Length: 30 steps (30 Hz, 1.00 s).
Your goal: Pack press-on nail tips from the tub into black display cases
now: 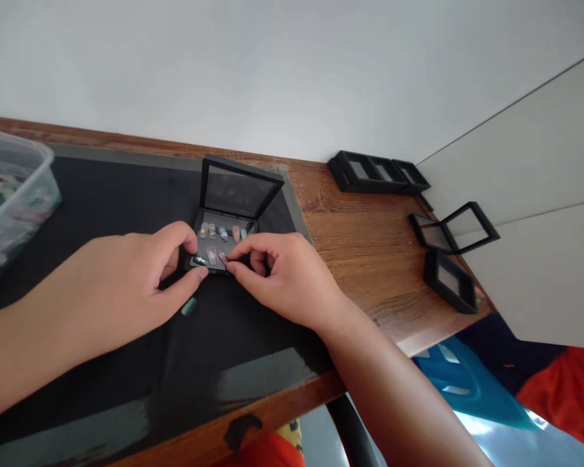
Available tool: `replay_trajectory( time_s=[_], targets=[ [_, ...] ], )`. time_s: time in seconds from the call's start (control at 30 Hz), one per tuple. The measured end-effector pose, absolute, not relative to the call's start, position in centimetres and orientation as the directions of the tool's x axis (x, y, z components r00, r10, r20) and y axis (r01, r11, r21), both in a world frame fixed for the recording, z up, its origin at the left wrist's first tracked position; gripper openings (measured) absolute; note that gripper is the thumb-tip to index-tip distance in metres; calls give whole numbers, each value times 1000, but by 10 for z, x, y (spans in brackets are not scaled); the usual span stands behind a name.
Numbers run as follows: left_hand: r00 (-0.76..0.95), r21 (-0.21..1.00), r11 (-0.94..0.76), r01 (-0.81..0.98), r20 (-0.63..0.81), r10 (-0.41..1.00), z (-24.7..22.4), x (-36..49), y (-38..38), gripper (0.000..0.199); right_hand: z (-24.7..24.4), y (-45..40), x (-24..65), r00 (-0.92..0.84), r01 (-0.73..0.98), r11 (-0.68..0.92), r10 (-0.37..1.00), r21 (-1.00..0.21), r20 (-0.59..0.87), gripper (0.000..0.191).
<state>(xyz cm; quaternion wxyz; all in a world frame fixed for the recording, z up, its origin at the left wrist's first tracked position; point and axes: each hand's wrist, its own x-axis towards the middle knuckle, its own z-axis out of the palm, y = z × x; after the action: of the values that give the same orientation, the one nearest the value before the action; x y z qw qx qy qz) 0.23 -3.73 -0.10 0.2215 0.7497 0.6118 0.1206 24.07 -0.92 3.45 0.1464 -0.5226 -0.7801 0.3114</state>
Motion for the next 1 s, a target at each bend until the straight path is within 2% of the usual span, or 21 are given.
replay_trajectory(
  time_s=[0.2, 0.43, 0.53, 0.63, 0.83, 1.0],
  targets=[
    [234, 479, -133, 868, -156, 960, 6, 5, -34, 42, 33, -9, 239, -412, 718, 264, 907, -643, -88, 8],
    [283, 498, -221, 839, -53, 958, -4, 2, -37, 36, 31, -11, 239, -423, 706, 280, 904, -651, -69, 7],
    [303, 487, -231, 842, -73, 950, 0, 4, -37, 43, 30, -11, 241, -418, 697, 289, 907, -656, -45, 14],
    [322, 485, -231, 843, -112, 940, 6, 6, -37, 49, 30, -10, 242, -412, 695, 292, 911, -657, -32, 12],
    [269, 424, -240, 873, -9, 963, 9, 7, -38, 49, 32, -7, 245, -376, 685, 272, 927, -676, -8, 13],
    [196, 430, -166, 888, -25, 980, 10, 9, -38, 44, 34, 0, 254, -319, 681, 266, 946, -682, 51, 13]
  ],
)
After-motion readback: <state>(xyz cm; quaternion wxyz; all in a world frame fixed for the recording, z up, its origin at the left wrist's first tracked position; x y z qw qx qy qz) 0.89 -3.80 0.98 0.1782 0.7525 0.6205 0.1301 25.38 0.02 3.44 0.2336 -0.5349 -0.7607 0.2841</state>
